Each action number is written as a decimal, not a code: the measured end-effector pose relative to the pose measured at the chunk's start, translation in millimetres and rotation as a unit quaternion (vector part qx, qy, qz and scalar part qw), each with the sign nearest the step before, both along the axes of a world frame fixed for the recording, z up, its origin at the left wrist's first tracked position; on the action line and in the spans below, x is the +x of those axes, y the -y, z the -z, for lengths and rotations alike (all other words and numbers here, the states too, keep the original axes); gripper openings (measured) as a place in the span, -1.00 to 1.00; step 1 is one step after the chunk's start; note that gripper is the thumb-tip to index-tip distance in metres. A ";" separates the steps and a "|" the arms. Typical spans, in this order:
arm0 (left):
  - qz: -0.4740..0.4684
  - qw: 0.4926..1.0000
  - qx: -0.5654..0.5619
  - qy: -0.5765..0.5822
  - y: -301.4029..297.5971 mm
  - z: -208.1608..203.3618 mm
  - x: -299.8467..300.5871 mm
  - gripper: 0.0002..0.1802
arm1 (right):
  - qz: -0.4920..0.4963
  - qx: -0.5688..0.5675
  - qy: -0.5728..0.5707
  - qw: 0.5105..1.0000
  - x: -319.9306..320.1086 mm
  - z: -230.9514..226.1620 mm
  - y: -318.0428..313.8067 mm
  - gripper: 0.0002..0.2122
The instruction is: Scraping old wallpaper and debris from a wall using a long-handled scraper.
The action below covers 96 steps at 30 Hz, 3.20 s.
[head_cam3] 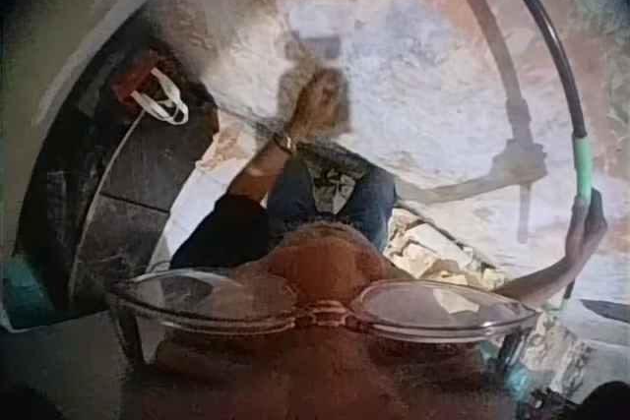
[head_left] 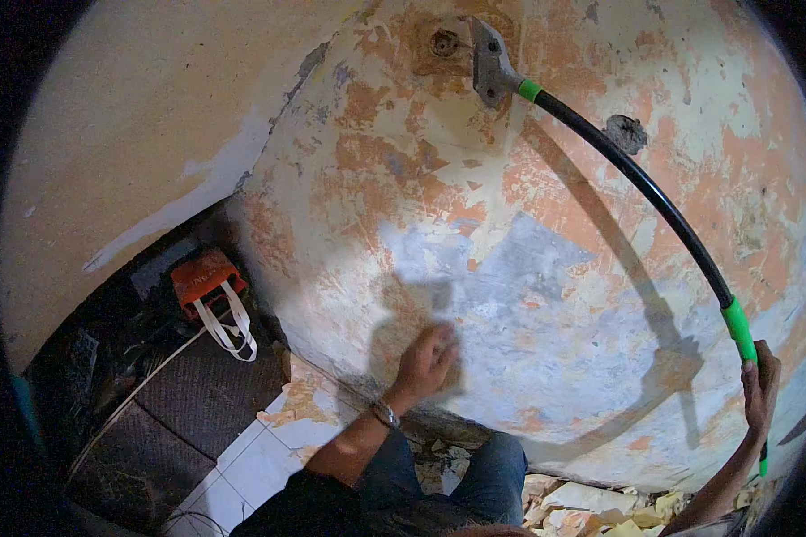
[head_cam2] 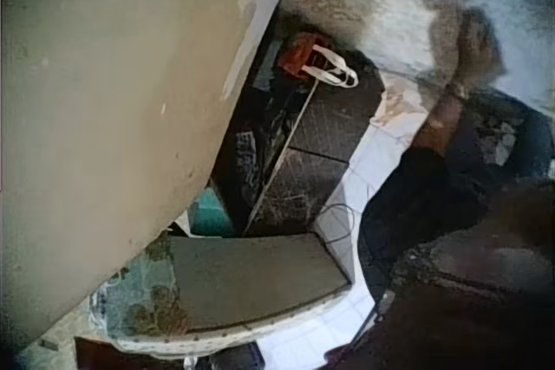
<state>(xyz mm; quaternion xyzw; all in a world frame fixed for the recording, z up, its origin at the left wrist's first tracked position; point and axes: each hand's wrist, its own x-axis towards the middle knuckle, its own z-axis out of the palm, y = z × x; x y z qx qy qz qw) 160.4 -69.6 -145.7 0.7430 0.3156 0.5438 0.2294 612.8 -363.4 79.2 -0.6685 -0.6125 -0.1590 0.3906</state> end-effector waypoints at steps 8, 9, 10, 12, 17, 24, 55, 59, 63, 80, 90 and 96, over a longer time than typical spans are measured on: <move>0.085 0.979 -0.183 0.001 48.2 72.3 -10.5 -0.54 | -0.055 -0.069 -0.288 0.954 -22.7 123.7 -25.1 -0.51; 0.103 0.983 -0.154 0.011 45.4 70.6 -9.4 -0.53 | -0.068 -0.072 -0.314 0.944 -39.2 168.4 -35.3 -0.50; 0.102 0.982 -0.156 0.011 44.6 64.3 -8.7 -0.53 | -0.091 -0.093 -0.381 0.916 -82.5 196.5 -45.6 -0.50; 0.176 0.967 -0.148 0.109 41.1 33.7 -0.5 -0.43 | -0.131 -0.026 -0.380 0.915 -141.6 259.8 -65.3 -0.65; 0.302 0.938 -0.082 0.150 85.6 -67.0 4.0 -0.23 | -0.267 -0.039 -0.433 0.860 -266.1 197.7 -99.0 -0.69; 0.247 0.951 -0.045 0.179 103.5 -139.0 -8.1 -0.36 | -0.444 -0.031 -0.265 0.855 -328.6 88.9 -135.7 -0.69; 0.152 0.977 0.067 -0.137 141.1 -146.2 -50.9 -0.62 | -0.543 0.140 -0.437 0.703 -313.0 39.7 -149.7 -0.21; 0.132 0.980 -0.079 -0.128 148.2 -79.1 -91.9 -0.61 | -0.635 0.095 -0.554 0.530 -343.5 25.0 -195.9 -0.46; 0.138 0.967 -0.216 0.017 161.0 -39.7 -122.9 -0.64 | -0.612 0.046 -0.565 0.551 -376.6 22.5 -252.5 -0.61; -0.204 0.962 -0.121 -0.136 161.9 -169.5 -210.9 -0.66 | -0.679 -0.041 -0.592 0.432 -463.5 -50.3 -348.8 -0.77; -0.246 0.952 -0.057 -0.174 148.8 -178.1 -215.6 -0.68 | -0.708 -0.038 -0.580 0.402 -462.8 -56.6 -367.0 -0.72; -0.268 0.940 -0.068 -0.198 156.0 -197.3 -215.7 -0.71 | -0.715 -0.045 -0.583 0.383 -461.0 -59.4 -367.4 -0.72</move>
